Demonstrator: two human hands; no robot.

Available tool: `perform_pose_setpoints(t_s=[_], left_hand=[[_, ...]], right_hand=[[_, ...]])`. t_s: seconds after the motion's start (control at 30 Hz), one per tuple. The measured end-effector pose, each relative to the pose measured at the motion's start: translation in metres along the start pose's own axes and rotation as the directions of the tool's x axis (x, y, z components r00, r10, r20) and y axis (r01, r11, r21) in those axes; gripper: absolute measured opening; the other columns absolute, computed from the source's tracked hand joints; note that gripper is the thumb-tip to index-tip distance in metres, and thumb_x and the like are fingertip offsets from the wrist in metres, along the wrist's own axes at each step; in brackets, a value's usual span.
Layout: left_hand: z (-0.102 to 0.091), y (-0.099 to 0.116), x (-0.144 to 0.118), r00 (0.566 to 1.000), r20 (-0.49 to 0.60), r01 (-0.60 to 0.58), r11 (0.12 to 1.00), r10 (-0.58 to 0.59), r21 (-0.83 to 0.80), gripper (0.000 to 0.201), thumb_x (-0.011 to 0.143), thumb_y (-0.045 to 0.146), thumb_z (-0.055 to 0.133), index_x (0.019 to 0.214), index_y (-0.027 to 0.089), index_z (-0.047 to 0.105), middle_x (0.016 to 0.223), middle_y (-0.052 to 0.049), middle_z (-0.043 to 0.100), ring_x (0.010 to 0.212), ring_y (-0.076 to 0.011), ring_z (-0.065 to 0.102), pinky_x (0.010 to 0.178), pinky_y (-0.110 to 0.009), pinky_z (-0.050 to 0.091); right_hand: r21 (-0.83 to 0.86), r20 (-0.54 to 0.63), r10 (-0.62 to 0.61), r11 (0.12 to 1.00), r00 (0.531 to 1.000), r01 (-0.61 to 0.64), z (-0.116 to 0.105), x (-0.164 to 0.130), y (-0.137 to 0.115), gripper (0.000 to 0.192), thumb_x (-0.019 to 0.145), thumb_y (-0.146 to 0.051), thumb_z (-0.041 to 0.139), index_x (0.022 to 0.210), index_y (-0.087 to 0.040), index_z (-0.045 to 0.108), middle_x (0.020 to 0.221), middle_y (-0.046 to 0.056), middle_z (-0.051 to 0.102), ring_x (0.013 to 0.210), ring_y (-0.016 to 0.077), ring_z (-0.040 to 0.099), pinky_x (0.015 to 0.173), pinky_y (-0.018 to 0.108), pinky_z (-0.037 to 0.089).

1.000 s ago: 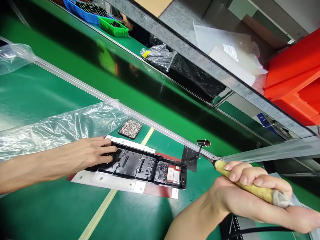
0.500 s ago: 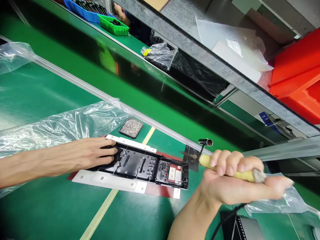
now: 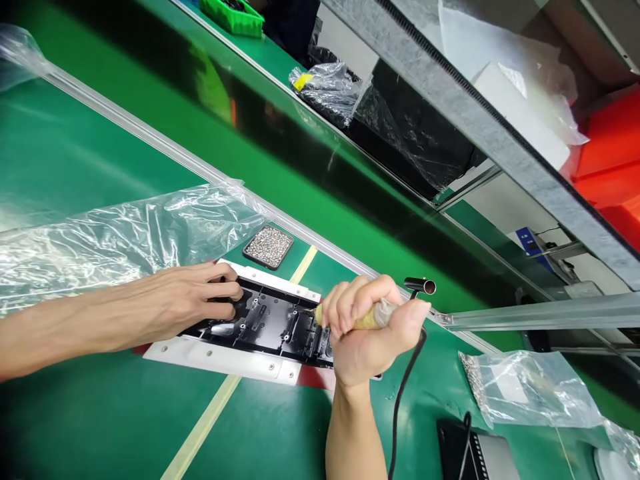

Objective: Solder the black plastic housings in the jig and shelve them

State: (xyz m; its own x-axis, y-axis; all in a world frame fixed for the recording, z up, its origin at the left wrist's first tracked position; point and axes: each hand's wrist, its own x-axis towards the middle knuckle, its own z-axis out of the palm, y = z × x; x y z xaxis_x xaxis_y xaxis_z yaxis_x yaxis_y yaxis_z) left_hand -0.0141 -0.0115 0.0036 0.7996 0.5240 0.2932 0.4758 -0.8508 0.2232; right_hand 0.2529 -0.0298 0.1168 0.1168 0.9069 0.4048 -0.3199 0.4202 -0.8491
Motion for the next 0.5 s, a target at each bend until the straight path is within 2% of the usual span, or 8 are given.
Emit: perform_pose_setpoints(t_s=[0.1,0.37,0.5], left_hand=[[0.004,-0.002,-0.004,0.996,0.091,0.0,0.994,0.01,-0.108,0.018,0.094,0.007,0.056,0.095,0.024,0.062,0.106,-0.002,0.063,0.109,-0.0219,0.053,0.103,-0.041,0.04],[0.012,-0.006,-0.005,0.999,0.043,0.01,0.989,-0.004,-0.144,0.022,0.094,0.007,0.054,0.096,0.027,0.063,0.107,-0.001,0.064,0.11,-0.0225,0.054,0.105,-0.041,0.04],[0.011,-0.004,-0.008,0.999,0.054,0.014,0.989,-0.006,-0.148,0.021,0.097,0.008,0.05,0.098,0.025,0.062,0.108,-0.002,0.063,0.11,-0.0225,0.052,0.111,-0.044,0.035]], right_hand=[[-0.033,-0.011,0.024,0.999,1.0,-0.025,0.004,-0.001,0.005,0.073,0.094,-0.077,0.024,0.054,-0.018,0.043,0.039,-0.005,0.035,0.031,0.008,0.034,0.032,0.023,0.037],[-0.102,-0.027,0.063,0.993,0.998,-0.065,0.007,-0.001,0.012,0.073,0.092,-0.079,0.025,0.053,-0.019,0.041,0.039,-0.006,0.034,0.031,0.0079,0.033,0.032,0.023,0.036],[-0.097,-0.009,0.067,0.993,0.998,-0.067,0.006,-0.001,0.014,0.072,0.092,-0.078,0.027,0.054,-0.019,0.041,0.039,-0.005,0.035,0.031,0.0082,0.034,0.032,0.023,0.037]])
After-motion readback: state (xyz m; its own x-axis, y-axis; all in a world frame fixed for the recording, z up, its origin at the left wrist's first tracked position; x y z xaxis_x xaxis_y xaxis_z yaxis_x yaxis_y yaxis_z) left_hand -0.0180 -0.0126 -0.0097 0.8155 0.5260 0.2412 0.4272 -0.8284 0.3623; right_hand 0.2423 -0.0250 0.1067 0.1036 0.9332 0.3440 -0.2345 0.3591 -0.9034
